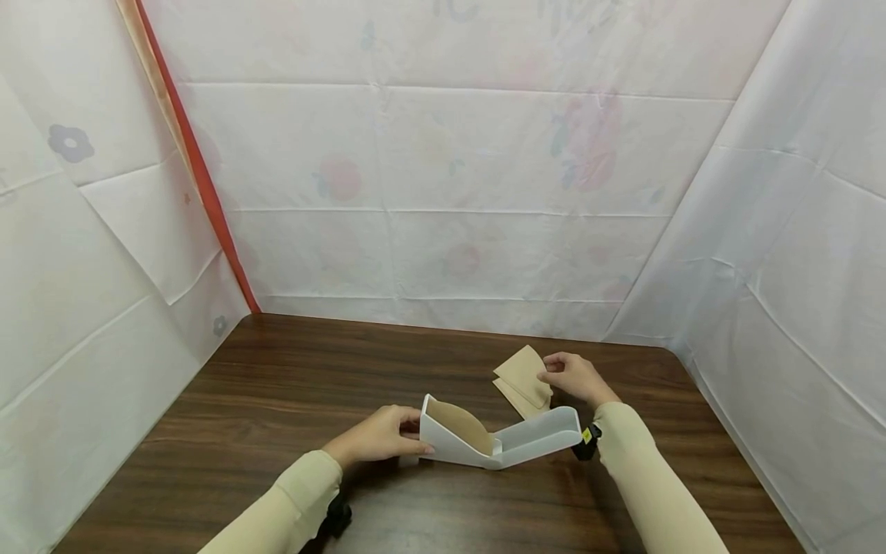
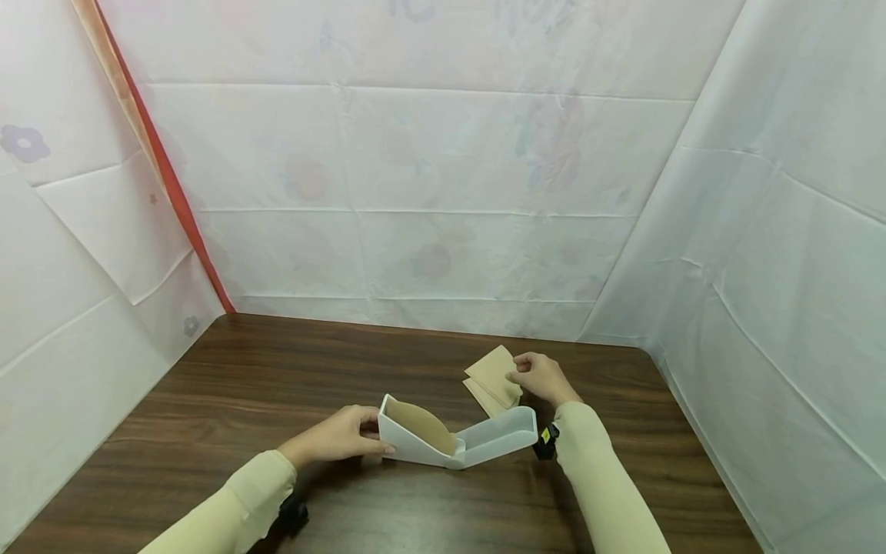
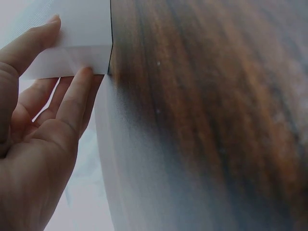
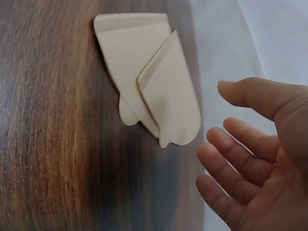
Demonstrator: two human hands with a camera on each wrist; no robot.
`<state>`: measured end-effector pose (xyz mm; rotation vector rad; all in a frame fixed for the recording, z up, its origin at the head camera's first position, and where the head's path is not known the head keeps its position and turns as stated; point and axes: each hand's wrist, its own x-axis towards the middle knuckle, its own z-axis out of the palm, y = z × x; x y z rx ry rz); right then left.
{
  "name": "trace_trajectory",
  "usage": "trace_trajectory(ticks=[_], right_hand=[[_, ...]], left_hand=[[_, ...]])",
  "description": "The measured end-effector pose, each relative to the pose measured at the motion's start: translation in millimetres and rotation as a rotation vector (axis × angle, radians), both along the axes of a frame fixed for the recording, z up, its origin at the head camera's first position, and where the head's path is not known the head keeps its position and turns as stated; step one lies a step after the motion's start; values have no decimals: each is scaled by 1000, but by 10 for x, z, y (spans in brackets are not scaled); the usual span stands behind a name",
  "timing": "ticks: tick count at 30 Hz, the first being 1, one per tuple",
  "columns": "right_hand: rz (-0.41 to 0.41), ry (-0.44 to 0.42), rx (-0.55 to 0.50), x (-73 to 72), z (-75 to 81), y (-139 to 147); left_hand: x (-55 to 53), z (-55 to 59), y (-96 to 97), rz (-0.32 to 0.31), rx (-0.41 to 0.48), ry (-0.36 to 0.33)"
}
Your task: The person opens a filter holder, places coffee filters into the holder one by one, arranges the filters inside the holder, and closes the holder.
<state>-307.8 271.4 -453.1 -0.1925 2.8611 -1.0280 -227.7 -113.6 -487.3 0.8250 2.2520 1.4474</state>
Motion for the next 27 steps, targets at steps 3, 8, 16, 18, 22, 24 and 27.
trace_trajectory(ticks=[3, 8, 16, 18, 22, 24, 27], right_hand=[[-14, -25, 0, -55, -32, -11], [-37, -40, 8, -113, -90, -8], [-61, -65, 38, -196, -162, -2], [-70, -70, 49, -216, -170, 5], [-88, -78, 75, -257, -171, 8], [-94, -83, 83, -272, -163, 2], [-99, -94, 95, -293, -154, -4]], left_hand=[[1, 0, -2, 2, -1, 1], [11, 4, -3, -2, 2, -3], [10, 3, -4, 4, -1, -2], [12, 6, -4, 2, 2, -5], [13, 12, 0, 0, 7, -2], [13, 12, 1, -2, 6, -3], [12, 10, 3, -2, 3, 0]])
